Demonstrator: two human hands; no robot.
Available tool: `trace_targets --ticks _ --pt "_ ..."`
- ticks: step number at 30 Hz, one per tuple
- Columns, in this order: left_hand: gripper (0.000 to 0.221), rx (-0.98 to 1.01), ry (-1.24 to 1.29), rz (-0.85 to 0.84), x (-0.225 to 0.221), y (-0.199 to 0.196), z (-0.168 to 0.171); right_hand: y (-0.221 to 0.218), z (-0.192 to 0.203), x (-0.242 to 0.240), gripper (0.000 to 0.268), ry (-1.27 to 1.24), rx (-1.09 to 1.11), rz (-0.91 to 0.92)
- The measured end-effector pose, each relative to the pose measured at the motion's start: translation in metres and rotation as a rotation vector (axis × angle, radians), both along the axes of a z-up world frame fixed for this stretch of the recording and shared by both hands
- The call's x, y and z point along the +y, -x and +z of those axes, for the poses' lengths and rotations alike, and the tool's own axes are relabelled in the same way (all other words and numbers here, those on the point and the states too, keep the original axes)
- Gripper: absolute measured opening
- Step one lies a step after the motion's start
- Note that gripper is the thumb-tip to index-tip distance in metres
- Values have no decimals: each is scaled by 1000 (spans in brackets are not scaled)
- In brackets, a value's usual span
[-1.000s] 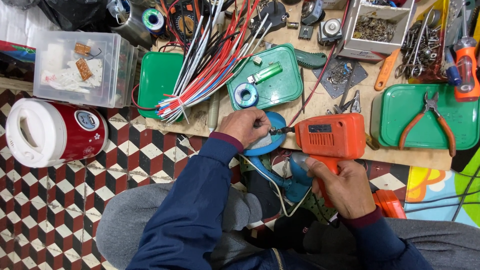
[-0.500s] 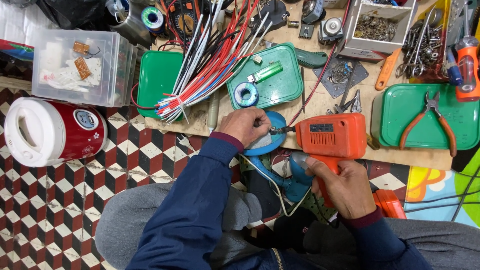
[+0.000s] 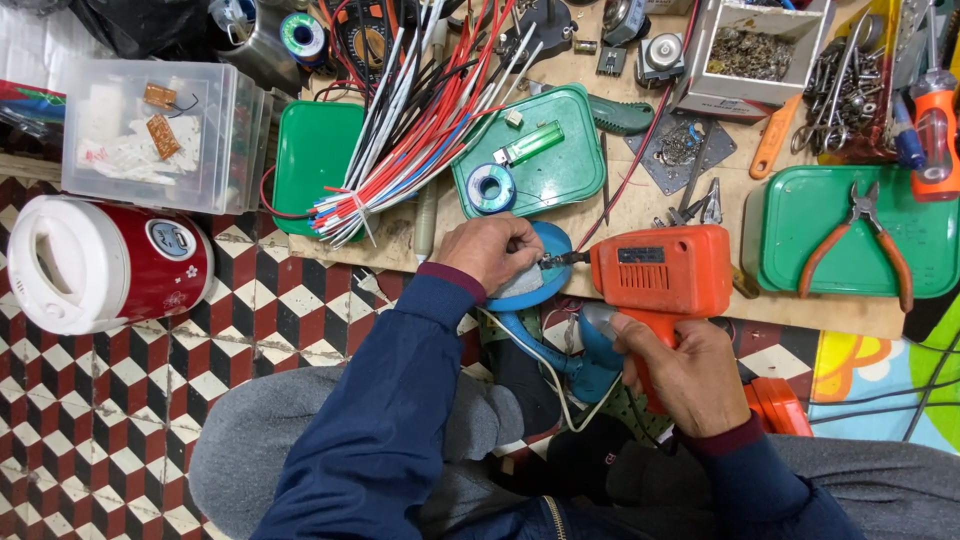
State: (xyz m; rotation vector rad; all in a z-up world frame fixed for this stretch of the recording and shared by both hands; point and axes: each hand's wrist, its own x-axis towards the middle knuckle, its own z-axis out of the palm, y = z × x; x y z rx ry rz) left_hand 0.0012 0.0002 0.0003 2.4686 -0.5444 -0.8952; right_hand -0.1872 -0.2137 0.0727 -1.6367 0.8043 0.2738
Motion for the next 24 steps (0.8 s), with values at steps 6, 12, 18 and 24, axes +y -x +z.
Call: trace_targets --ticks 6,12,18,24 --pt "7 4 -7 10 1 -2 -8 -5 9 2 47 2 -7 -6" --pt "8 10 -12 36 1 -1 -11 -9 16 4 49 12 -8 11" --pt "10 41 -16 59 1 -1 -11 -2 8 3 45 -9 -15 -18" --pt "10 58 -12 82 0 0 -5 -2 8 2 48 -9 -28 -16"
